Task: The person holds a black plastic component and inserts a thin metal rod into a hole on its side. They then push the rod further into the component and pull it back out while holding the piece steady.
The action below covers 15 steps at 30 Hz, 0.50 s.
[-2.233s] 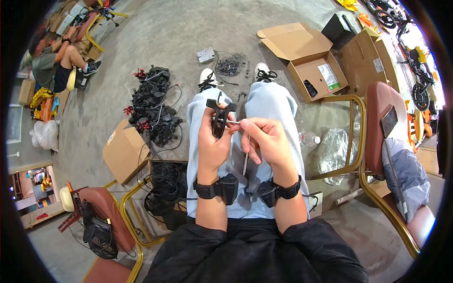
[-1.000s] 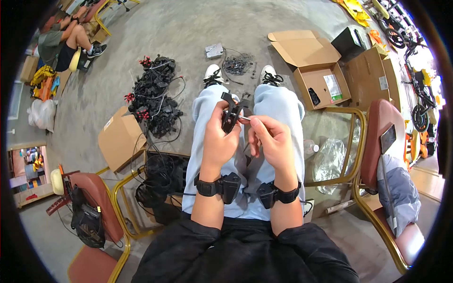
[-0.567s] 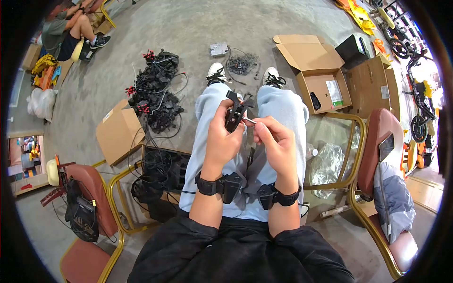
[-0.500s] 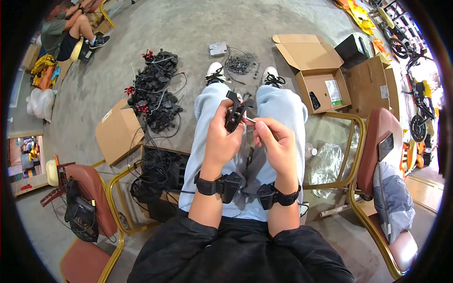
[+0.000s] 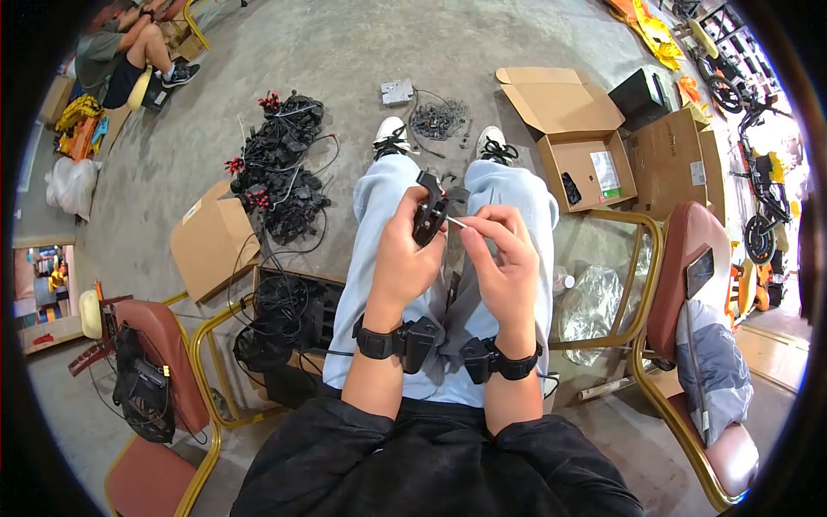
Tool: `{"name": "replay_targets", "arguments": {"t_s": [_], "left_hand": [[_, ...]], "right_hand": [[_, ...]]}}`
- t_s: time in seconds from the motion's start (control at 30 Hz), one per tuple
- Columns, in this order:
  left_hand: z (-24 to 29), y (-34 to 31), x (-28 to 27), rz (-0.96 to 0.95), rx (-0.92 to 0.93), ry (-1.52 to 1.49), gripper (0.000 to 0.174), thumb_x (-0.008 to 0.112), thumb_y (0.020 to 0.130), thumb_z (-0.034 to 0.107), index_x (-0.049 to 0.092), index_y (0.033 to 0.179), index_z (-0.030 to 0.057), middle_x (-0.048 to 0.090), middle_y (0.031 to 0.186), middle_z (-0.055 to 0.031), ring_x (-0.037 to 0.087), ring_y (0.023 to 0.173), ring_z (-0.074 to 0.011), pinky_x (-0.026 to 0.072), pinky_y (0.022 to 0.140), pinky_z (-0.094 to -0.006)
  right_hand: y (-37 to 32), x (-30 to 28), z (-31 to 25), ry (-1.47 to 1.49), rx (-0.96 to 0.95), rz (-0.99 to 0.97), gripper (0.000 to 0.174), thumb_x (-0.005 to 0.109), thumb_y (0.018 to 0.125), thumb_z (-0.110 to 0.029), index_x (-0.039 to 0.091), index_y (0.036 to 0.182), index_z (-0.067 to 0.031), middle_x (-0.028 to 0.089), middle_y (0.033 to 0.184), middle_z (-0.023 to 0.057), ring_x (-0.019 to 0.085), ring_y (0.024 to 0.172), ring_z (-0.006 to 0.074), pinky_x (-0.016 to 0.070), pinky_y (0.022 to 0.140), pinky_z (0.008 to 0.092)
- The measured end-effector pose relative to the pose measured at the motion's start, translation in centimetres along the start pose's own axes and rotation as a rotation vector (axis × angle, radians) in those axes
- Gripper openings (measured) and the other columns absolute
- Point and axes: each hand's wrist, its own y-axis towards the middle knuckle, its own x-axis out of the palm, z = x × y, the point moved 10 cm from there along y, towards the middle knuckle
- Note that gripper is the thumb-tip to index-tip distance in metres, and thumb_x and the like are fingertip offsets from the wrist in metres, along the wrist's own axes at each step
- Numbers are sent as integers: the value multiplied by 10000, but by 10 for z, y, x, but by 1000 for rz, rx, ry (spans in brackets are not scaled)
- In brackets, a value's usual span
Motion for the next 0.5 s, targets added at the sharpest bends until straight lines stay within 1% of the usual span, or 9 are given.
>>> {"name": "replay_targets", "arguments": {"t_s": [0.03, 0.17, 0.23, 0.27, 0.33, 0.37, 0.43, 0.47, 0.5], "left_hand": [[-3, -1, -1, 10, -24, -70, 299, 518, 739, -38, 465, 1031, -2, 547, 762, -34, 513, 684, -94, 430, 629, -230], [-1, -1, -2, 37, -39, -100, 310, 517, 741, -36, 462, 1044, 0, 538, 764, -19, 499, 684, -79, 425, 634, -219], [-4, -1, 0, 31, -65, -170, 317, 511, 747, -33, 456, 1057, -3, 538, 765, -20, 501, 687, -83, 424, 644, -218], [-4, -1, -1, 32, -64, -171, 317, 511, 747, -33, 456, 1057, -3, 538, 765, -20, 501, 687, -83, 424, 644, -218], [-3, -1, 1, 5, -46, -87, 325, 510, 748, -31, 447, 1066, -10, 556, 769, -35, 525, 694, -97, 433, 639, -230], [-4, -1, 1, 4, -47, -87, 325, 510, 748, -31, 447, 1066, -10, 556, 769, -35, 525, 694, -97, 433, 639, -230], [-8, -1, 2, -8, -55, -100, 322, 517, 746, -24, 449, 1061, -12, 578, 768, -61, 562, 695, -132, 444, 629, -254], [-9, -1, 3, -10, -58, -100, 322, 517, 746, -24, 449, 1061, -12, 578, 768, -61, 562, 695, -132, 444, 629, -254], [-7, 0, 3, -13, -24, -47, 322, 521, 745, -20, 452, 1059, -11, 585, 768, -72, 574, 692, -148, 448, 623, -264]], "right_hand": [[0, 0, -11, -82, -103, 11, 104, 591, 825, -55, 627, 907, -4, 551, 833, 46, 515, 728, 83, 405, 642, 213], [-2, 2, -10, -48, -104, 5, 100, 586, 832, -62, 624, 892, 8, 546, 784, 26, 505, 679, 65, 393, 592, 197], [-7, 8, 18, 237, 221, -40, 108, 569, 851, -80, 620, 872, 13, 546, 707, 4, 484, 602, 44, 373, 534, 182], [-7, 8, 17, 237, 221, -42, 108, 569, 851, -80, 620, 872, 13, 546, 707, 4, 484, 602, 44, 373, 534, 182], [-10, 11, 28, 291, 358, -44, 149, 542, 878, -117, 625, 874, 6, 528, 608, -15, 440, 512, 26, 334, 463, 174], [-10, 9, 27, 290, 358, -44, 149, 542, 878, -117, 625, 874, 6, 528, 608, -15, 440, 512, 26, 334, 463, 174], [-11, 15, 31, 308, 429, -132, 199, 507, 903, -155, 634, 899, -2, 521, 552, -7, 408, 439, 25, 305, 408, 172], [-10, 13, 30, 307, 432, -131, 199, 507, 903, -155, 634, 899, -2, 521, 552, -7, 408, 439, 25, 305, 408, 172], [-11, 14, 31, 362, 475, -141, 213, 497, 908, -165, 633, 911, -1, 521, 544, -1, 407, 418, 27, 294, 387, 172]]}}
